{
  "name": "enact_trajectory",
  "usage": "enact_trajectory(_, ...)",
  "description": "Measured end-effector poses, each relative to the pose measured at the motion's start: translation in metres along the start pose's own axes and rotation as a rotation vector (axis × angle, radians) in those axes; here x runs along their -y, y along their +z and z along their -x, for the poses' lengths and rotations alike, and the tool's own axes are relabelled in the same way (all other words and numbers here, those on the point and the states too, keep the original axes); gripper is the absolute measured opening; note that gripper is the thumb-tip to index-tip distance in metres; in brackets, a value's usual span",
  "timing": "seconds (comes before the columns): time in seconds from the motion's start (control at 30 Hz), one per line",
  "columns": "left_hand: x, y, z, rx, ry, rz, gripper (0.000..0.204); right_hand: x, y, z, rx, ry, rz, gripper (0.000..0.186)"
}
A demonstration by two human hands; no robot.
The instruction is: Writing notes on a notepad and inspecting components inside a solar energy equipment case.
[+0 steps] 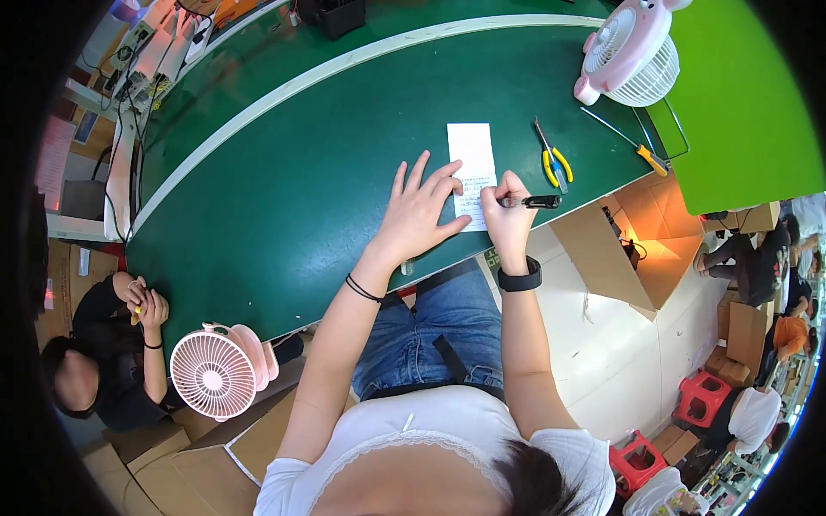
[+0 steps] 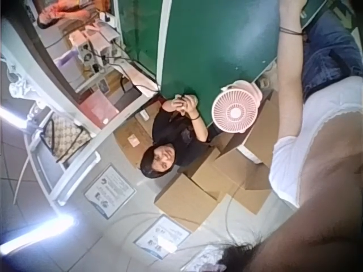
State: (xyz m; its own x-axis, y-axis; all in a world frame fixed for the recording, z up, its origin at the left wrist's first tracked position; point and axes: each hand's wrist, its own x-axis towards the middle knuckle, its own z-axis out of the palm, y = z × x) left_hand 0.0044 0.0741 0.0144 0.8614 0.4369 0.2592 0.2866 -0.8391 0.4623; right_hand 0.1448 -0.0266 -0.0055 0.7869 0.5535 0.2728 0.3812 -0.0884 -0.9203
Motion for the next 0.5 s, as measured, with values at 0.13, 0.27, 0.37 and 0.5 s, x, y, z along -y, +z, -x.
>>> enact_trajectory(0.13, 0.001, 0.0005, -0.0002, 0.002, 0.002, 0.005, 0.041, 0.0029, 0.002, 0.0009, -0.035, -0.016, 0.001, 0.027)
enact_trajectory(0.27, 0.0011, 0.0007, -0.0002, -0.004, 0.006, 0.0, 0.041, 0.0048, 0.0005, 0.0012, -0.024, -0.015, 0.02, 0.027)
enact_trajectory(0.37, 0.0005, 0.0005, -0.0003, -0.003, 0.003, 0.002, 0.041, 0.0032, 0.0009, 0.0009, -0.029, -0.006, 0.005, 0.027)
enact_trajectory(0.5, -0.0001, -0.0002, -0.0008, 0.006, -0.001, -0.006, 0.04, 0.006, 0.0018, 0.001, -0.04, 0.005, -0.006, 0.028)
